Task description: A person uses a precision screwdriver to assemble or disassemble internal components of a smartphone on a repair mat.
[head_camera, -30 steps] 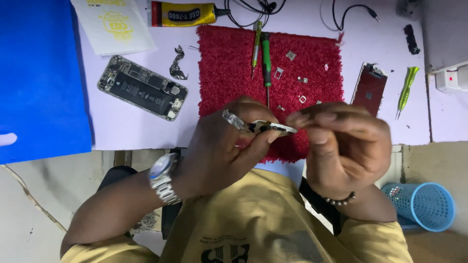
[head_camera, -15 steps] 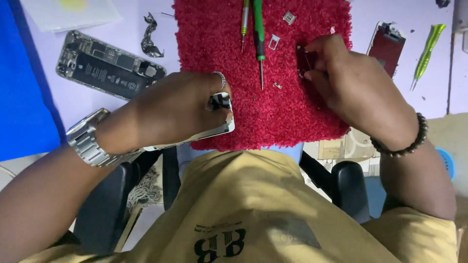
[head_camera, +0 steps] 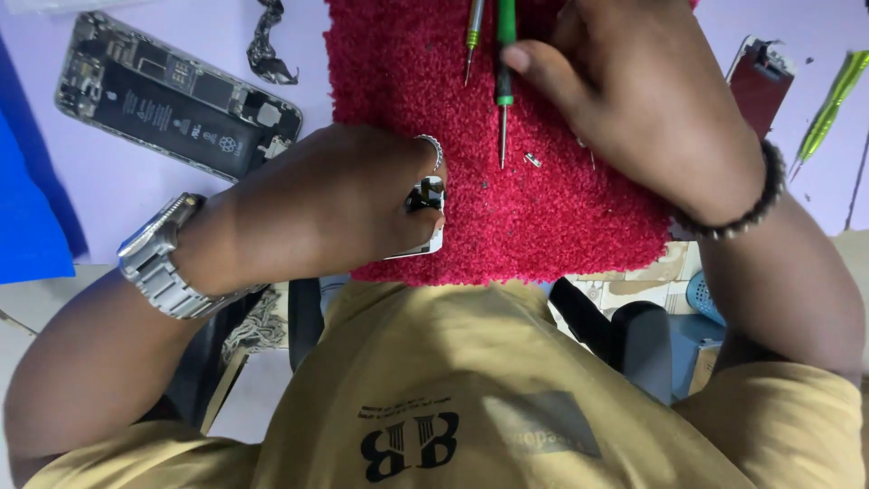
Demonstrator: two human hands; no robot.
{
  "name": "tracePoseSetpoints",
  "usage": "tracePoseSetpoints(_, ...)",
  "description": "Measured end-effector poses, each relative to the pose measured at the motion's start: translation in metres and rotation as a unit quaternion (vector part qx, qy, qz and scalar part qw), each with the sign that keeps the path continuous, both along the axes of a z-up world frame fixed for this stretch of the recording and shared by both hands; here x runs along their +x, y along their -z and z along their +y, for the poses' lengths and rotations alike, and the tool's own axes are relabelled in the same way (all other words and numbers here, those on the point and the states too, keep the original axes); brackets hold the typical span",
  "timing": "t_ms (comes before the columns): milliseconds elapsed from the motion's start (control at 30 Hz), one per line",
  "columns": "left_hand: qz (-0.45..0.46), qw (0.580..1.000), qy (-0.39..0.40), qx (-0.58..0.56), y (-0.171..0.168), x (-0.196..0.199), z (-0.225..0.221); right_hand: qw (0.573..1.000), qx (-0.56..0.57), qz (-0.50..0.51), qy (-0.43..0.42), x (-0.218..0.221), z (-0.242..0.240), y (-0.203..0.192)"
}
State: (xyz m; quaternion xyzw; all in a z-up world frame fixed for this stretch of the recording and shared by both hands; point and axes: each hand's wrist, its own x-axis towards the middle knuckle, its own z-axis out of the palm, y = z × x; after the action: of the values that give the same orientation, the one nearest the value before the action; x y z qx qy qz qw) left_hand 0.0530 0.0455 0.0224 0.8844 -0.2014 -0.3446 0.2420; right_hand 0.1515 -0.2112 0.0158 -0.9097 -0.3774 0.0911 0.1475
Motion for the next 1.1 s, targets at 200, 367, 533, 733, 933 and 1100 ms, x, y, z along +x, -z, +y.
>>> tracePoseSetpoints(200, -0.024, 1.000, -0.011, -0.002, 0.005, -0.002, -0.001, 0.991, -0.046, 0.109, 0.056, 0.012, 0.024, 0.008)
tracePoseSetpoints(367, 0.022, 0.999, -0.025, 0.019, -0.006, 0.001, -0.004, 0.988, -0.007, 0.119, 0.097, 0.004, 0.015, -0.003)
tracePoseSetpoints(533, 0.047, 0.998, -0.023, 0.022, -0.012, 0.003, -0.005, 0.989, 0.114, 0.026, 0.095, -0.031, -0.011, -0.012)
tracePoseSetpoints(733, 0.036, 0.999, -0.027, 0.026, -0.013, 0.004, -0.005, 0.869, 0.460, 0.131, 0.127, -0.082, -0.022, 0.014)
tracePoseSetpoints(933, 0.046, 0.998, -0.008, 0.032, -0.017, 0.006, -0.007, 0.850, 0.489, -0.016, 0.193, -0.088, -0.037, 0.026)
tracePoseSetpoints(1100, 0.041, 0.997, 0.006, 0.059, -0.002, 0.007, -0.006, 0.830, 0.522, -0.072, 0.182, -0.080, -0.067, 0.031)
